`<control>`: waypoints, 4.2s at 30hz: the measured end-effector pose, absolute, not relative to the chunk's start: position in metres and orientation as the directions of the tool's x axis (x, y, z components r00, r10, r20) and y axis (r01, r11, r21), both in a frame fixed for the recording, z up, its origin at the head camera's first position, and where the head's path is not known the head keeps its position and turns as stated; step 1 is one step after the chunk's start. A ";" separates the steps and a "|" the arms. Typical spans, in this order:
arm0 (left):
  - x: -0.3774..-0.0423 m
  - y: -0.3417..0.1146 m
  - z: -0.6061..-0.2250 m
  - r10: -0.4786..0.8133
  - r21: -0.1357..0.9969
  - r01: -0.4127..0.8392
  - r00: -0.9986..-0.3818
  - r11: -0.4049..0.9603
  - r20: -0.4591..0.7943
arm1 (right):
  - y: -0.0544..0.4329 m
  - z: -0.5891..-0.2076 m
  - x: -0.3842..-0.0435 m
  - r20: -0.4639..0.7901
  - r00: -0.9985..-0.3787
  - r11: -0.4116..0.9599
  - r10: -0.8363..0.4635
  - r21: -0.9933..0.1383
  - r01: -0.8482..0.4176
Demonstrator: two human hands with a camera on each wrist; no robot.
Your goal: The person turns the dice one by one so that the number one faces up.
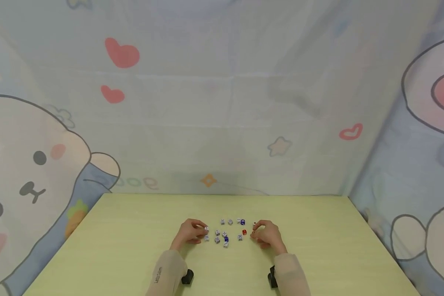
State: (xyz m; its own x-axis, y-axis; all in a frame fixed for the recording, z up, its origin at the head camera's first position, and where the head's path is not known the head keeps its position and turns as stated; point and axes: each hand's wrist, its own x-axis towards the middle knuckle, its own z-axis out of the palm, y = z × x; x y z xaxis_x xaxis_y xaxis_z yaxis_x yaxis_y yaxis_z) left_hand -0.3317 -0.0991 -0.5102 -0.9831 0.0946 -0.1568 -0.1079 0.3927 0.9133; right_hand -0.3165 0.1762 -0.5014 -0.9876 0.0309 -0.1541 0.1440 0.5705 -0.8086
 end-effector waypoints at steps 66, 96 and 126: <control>-0.329 -0.102 -0.509 0.107 0.917 -0.082 -0.985 0.390 -0.133 | 0.175 -0.503 -0.324 -0.126 -0.992 0.623 -0.028 -0.778 0.081; -0.330 -0.102 -0.511 0.114 0.926 -0.092 -0.983 0.365 -0.143 | 0.174 -0.497 -0.333 -0.111 -0.994 0.578 -0.009 -0.812 0.086; -0.329 -0.101 -0.508 0.092 0.922 -0.093 -0.986 0.375 -0.137 | 0.168 -0.488 -0.342 -0.045 -0.999 0.679 -0.007 -0.734 0.028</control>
State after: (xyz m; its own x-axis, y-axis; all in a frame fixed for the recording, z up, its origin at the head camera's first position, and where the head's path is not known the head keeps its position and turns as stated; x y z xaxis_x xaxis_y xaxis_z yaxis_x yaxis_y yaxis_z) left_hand -0.3288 -0.1013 -0.5080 -0.9863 0.0915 -0.1369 -0.0932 0.3750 0.9223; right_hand -0.3417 0.1679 -0.4884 -0.9990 -0.0075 -0.0452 0.0281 0.6791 -0.7335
